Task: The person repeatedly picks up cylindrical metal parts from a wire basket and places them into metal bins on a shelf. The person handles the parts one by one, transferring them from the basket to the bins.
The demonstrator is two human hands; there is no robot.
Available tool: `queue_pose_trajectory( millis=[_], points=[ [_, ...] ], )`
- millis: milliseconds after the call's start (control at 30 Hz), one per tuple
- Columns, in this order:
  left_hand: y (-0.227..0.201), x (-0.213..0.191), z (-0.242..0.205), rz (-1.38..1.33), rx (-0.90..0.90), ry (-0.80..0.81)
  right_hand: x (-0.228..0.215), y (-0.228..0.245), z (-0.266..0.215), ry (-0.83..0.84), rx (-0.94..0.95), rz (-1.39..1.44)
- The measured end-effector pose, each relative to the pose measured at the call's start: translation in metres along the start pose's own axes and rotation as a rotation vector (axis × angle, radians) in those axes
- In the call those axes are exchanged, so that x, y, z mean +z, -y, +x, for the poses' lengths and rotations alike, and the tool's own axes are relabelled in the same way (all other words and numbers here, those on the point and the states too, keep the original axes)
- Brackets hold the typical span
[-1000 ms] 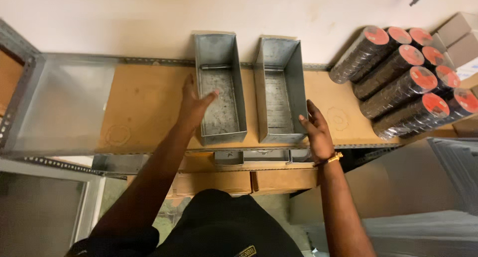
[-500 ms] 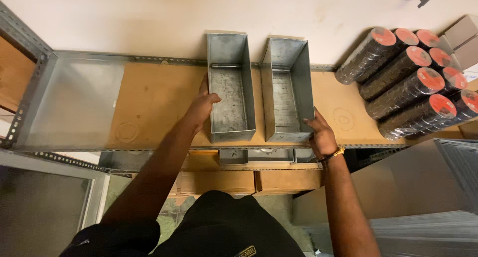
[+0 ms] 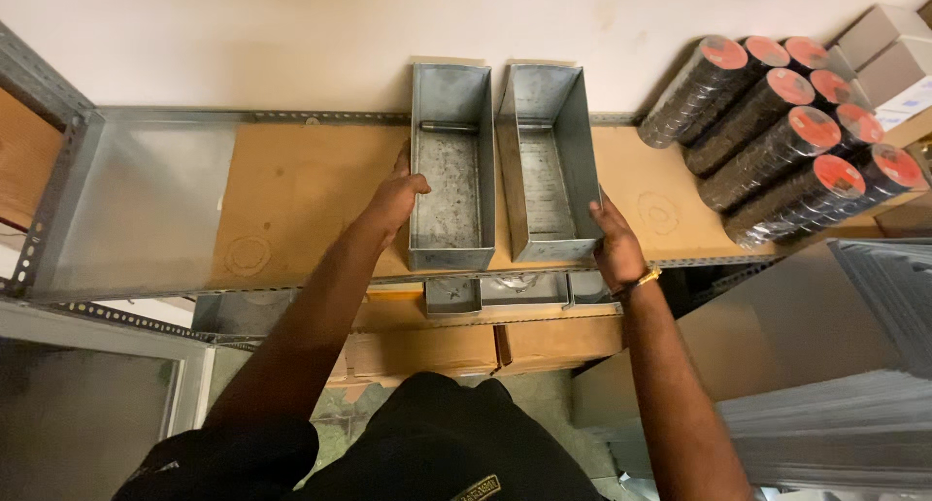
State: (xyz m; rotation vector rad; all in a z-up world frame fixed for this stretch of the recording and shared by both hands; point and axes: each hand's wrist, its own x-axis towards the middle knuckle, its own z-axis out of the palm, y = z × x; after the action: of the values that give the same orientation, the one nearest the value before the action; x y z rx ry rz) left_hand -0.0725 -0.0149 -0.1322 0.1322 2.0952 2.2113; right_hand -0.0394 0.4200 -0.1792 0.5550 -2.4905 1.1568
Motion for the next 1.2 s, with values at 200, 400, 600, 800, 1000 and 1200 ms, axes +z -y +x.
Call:
queue_pose_trajectory(
  millis=[200,400,600,800,1000,1200],
  points=[
    [0.013,0.011,0.012,-0.072,0.1,-0.036,-0.027,0.083,-0.034,-0.168,0.549,0.788],
    [0.01,0.018,0.007,-0.044,-0.105,-0.2,-0.059,0.086,-0.105,-0.203,0.483,0.742],
    [0.057,-0.003,0.009,-0.322,0.388,-0.177,-0.103,0.17,-0.236,-0.277,0.613,0.303],
    [-0.106,0.185,-0.156,0.488,0.959,-0.012,-0.102,0.2,-0.456,-0.685,0.88,0.487],
    [-0.091,0.34,-0.265,0.201,0.849,0.49,-0.066,0.245,-0.658,-0.98,1.22,0.342],
    [-0.018,0.444,-0.365,0.198,0.673,0.936,-0.042,0.31,-0.747,-1.218,1.316,0.308]
  ],
)
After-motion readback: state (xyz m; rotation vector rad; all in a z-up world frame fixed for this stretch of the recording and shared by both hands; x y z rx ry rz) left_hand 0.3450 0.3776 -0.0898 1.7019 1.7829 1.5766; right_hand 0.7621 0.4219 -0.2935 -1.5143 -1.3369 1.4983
